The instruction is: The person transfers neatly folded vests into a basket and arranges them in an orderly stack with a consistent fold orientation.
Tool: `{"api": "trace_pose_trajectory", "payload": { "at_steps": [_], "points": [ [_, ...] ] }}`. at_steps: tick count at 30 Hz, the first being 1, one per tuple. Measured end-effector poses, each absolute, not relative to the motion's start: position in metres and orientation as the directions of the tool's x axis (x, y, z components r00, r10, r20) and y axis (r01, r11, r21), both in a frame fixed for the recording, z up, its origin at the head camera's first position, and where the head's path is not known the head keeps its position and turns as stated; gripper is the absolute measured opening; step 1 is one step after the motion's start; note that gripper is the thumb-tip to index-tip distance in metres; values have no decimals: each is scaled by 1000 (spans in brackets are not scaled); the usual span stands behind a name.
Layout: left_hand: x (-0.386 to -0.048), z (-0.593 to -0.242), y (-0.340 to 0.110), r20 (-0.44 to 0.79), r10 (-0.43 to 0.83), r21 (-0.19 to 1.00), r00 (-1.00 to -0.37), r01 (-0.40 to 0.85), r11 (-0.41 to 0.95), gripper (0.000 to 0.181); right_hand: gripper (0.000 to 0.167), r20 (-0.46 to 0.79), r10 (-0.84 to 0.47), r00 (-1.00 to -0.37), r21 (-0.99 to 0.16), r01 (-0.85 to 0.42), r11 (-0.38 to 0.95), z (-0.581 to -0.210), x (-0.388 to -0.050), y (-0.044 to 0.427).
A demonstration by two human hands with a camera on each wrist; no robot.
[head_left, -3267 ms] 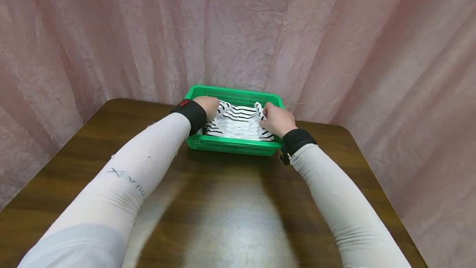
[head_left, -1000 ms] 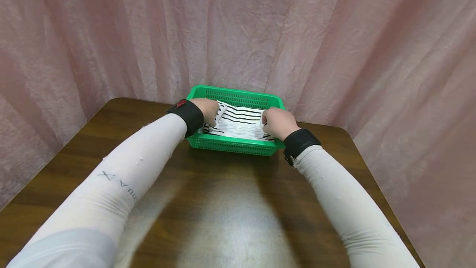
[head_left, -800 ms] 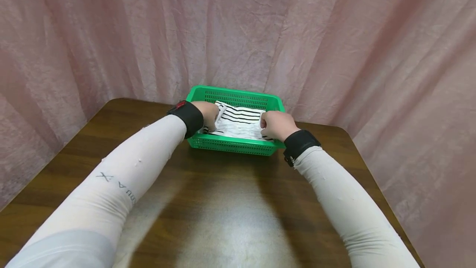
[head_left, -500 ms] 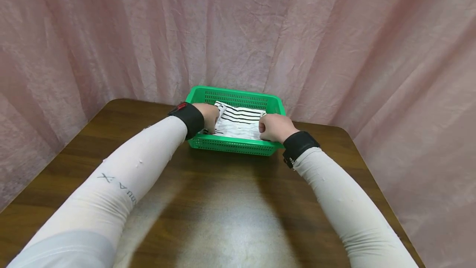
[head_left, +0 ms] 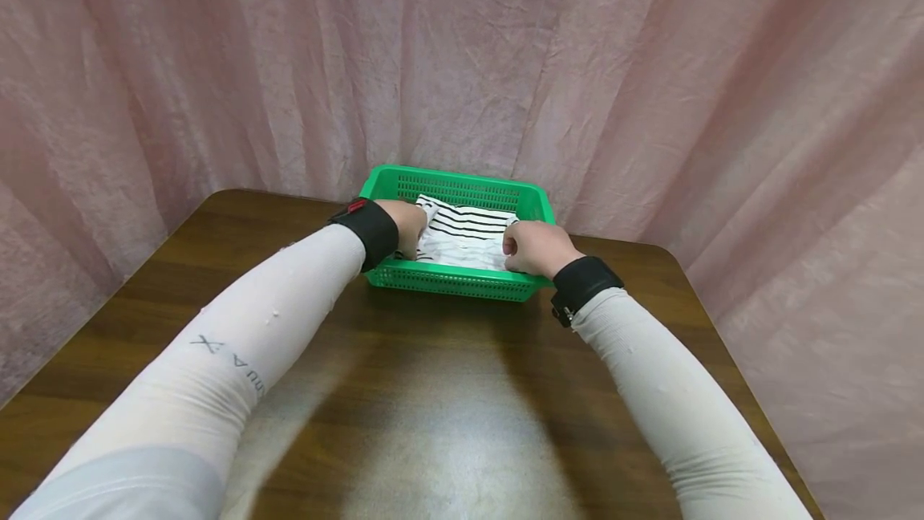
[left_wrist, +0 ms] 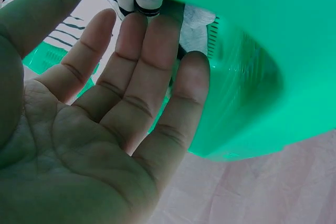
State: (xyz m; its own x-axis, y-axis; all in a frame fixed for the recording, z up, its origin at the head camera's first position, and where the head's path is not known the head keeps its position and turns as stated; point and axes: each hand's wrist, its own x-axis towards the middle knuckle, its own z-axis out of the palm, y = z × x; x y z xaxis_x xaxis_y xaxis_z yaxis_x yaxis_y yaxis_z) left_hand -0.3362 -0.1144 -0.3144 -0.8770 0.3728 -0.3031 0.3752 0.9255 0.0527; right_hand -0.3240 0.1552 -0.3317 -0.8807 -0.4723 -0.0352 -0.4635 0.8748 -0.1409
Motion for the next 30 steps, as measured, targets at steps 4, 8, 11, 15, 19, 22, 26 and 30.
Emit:
{"api": "trace_pose_trajectory", "payload": {
  "at_steps": [4,8,11,15,19,22,26,30],
  "points": [
    [-334,-312,-118,-278,376,67,-884,373,925,19,12,-5,-454,-891,-139,-449,883,-333,-323,155],
    [-330,-311,-121,-247,381,80,-891,373,924,16,25,25,-445,-895,-133,-444,886,-334,-319,155],
    [-327,-310,-122,-217,393,68,-894,388,919,20,31,47,-443,-895,-134,-445,885,-332,-316,157],
    [-321,-305,-121,-168,397,35,-903,397,917,27,31,85,-440,-894,-124,-448,885,-326,-312,161],
    [-317,-305,-122,-115,391,17,-913,392,920,18,27,119,-441,-889,-91,-452,887,-322,-307,162],
    [-308,-306,-122,-70,384,15,-920,384,923,16,29,142,-443,-885,-76,-456,887,-322,-303,162],
    [-294,-307,-121,-22,367,-3,-930,368,930,34,39,171,-440,-882,-65,-456,888,-325,-298,161],
    [-284,-310,-121,36,371,-33,-928,369,929,38,45,186,-427,-885,-55,-443,895,-329,-293,159]
  ]
}}
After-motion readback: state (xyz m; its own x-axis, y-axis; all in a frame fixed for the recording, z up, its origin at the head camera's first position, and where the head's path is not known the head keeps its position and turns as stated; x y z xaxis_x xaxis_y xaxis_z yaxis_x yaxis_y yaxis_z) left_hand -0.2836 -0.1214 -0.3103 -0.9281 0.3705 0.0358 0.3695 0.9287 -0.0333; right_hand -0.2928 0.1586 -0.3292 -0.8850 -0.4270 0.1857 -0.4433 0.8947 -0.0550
